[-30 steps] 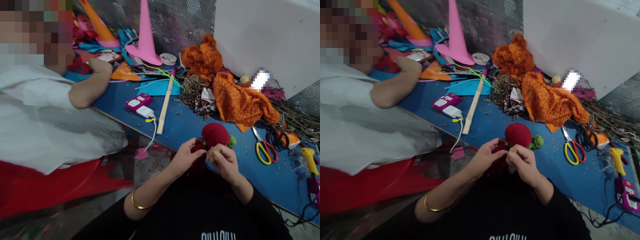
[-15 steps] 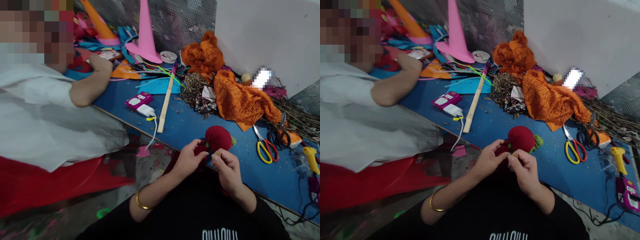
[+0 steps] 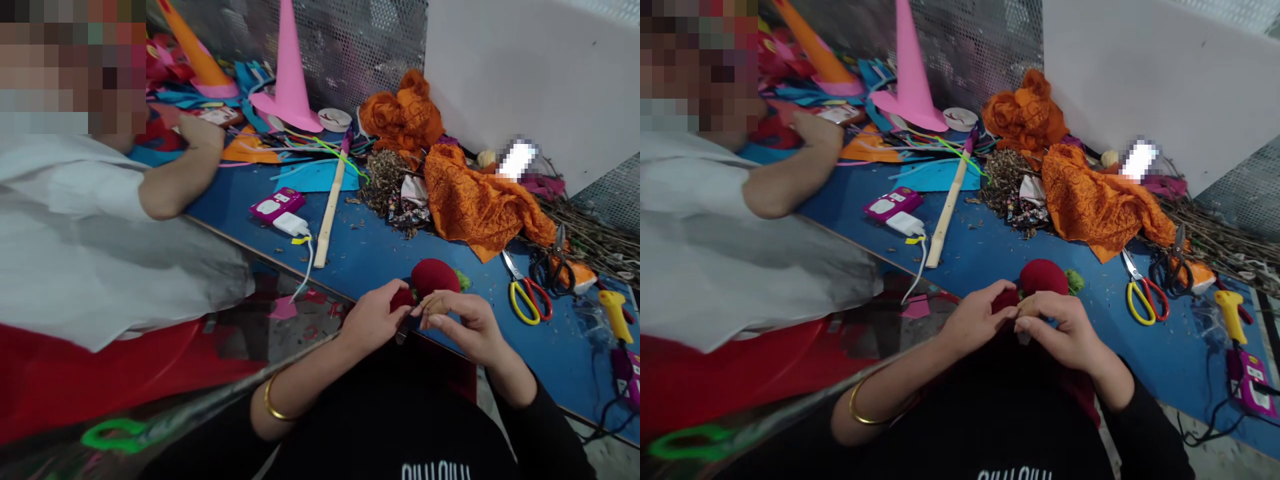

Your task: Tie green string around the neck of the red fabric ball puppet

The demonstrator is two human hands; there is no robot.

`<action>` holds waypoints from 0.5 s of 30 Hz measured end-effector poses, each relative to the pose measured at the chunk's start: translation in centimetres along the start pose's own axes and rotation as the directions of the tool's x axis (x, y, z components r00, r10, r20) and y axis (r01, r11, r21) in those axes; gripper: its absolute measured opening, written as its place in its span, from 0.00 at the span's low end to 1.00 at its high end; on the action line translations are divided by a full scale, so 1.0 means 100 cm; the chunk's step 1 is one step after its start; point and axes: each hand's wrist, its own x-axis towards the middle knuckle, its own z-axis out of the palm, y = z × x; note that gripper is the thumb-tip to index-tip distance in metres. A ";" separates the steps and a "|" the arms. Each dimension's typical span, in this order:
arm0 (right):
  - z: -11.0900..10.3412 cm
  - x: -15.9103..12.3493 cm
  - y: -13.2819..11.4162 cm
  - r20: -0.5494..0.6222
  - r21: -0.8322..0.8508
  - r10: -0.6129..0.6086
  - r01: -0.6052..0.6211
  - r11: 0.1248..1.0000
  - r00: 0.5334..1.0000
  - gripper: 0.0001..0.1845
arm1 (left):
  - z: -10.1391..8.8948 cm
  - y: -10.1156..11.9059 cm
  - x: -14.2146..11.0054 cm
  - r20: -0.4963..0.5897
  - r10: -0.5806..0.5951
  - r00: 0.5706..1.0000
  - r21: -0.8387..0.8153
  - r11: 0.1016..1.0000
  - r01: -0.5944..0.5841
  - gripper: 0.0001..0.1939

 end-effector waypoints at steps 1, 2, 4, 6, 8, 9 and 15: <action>-0.005 0.004 -0.004 0.030 -0.031 0.019 -0.018 0.999 0.999 0.11 | -0.001 0.002 -0.001 0.026 0.009 1.000 0.007 1.000 -0.009 0.14; -0.010 0.007 -0.007 0.044 -0.062 0.040 -0.037 0.997 0.998 0.11 | -0.002 0.005 -0.002 0.051 0.015 0.999 0.011 1.000 -0.015 0.13; -0.018 0.014 -0.014 0.042 -0.137 0.079 -0.072 0.988 0.996 0.11 | -0.005 0.008 -0.004 0.073 0.022 0.997 0.008 1.000 -0.023 0.11; -0.022 0.018 -0.020 0.032 -0.243 0.093 -0.082 0.967 0.995 0.12 | -0.007 0.009 -0.005 0.064 0.029 0.998 -0.005 1.000 -0.029 0.10; -0.023 0.021 -0.025 0.020 -0.363 0.079 -0.066 0.929 0.997 0.13 | -0.008 0.007 -0.005 0.060 0.039 0.997 -0.018 0.999 -0.038 0.09; -0.022 0.022 -0.026 0.009 -0.425 0.054 -0.046 0.904 0.998 0.13 | -0.009 0.006 -0.005 0.065 0.042 0.997 -0.019 0.999 -0.041 0.09; -0.013 0.034 -0.024 0.218 -0.561 -0.148 0.248 0.790 0.965 0.14 | -0.008 0.002 -0.004 0.122 0.088 0.989 0.027 0.995 -0.092 0.07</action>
